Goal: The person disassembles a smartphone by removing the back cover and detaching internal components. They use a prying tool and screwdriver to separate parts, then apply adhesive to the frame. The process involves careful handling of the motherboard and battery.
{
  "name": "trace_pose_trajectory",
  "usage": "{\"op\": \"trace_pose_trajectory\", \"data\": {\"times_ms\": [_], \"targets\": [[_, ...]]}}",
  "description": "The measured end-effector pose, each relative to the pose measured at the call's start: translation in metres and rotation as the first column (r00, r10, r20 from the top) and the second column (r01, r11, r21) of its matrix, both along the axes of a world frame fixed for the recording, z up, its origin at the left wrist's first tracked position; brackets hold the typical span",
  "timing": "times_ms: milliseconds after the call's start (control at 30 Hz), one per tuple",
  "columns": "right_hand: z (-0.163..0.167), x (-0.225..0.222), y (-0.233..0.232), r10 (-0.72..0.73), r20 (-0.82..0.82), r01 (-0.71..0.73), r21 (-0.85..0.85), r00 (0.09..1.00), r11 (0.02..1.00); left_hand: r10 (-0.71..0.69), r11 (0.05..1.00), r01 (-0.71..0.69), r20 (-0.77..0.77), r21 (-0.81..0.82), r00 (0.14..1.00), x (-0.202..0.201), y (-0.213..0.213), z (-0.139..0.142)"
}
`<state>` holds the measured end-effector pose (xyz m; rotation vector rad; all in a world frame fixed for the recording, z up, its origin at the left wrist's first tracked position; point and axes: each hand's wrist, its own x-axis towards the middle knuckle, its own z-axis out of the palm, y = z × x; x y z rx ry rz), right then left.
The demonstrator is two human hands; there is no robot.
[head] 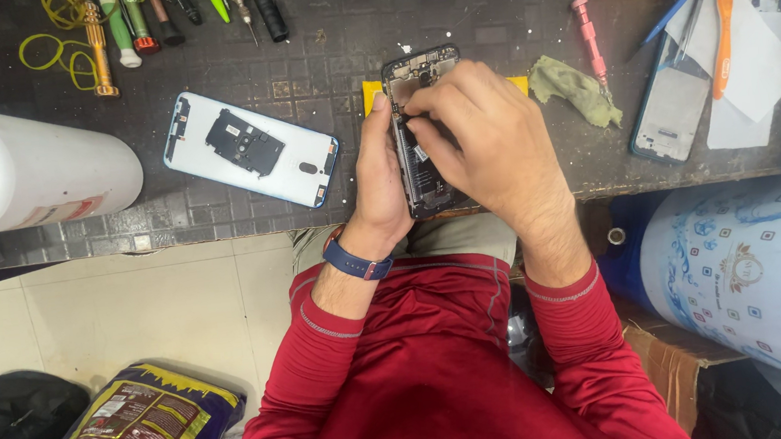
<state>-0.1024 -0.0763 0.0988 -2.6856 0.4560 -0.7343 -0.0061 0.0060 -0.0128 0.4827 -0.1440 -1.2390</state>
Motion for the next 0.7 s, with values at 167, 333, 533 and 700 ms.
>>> {"op": "trace_pose_trajectory", "data": {"times_ms": [167,333,533,700], "targets": [[0.001,-0.003,-0.008,0.029,-0.011,-0.026,0.187,1.000,0.982,0.004,1.000,-0.004,0.027,0.006,1.000,-0.001,0.000,-0.001],[-0.003,-0.009,-0.008,0.001,0.048,-0.011,0.202,0.999,0.979,-0.014,1.000,0.015,0.012,-0.008,1.000,-0.001,0.000,0.000],[-0.012,-0.011,-0.005,-0.015,0.073,0.002,0.176,0.997,0.984,-0.012,1.000,0.012,0.036,0.015,0.999,-0.001,0.002,0.005],[-0.009,-0.013,-0.010,-0.010,0.053,0.002,0.145,0.999,0.989,-0.055,0.997,0.052,0.051,0.054,0.997,-0.001,0.001,0.010]]}}
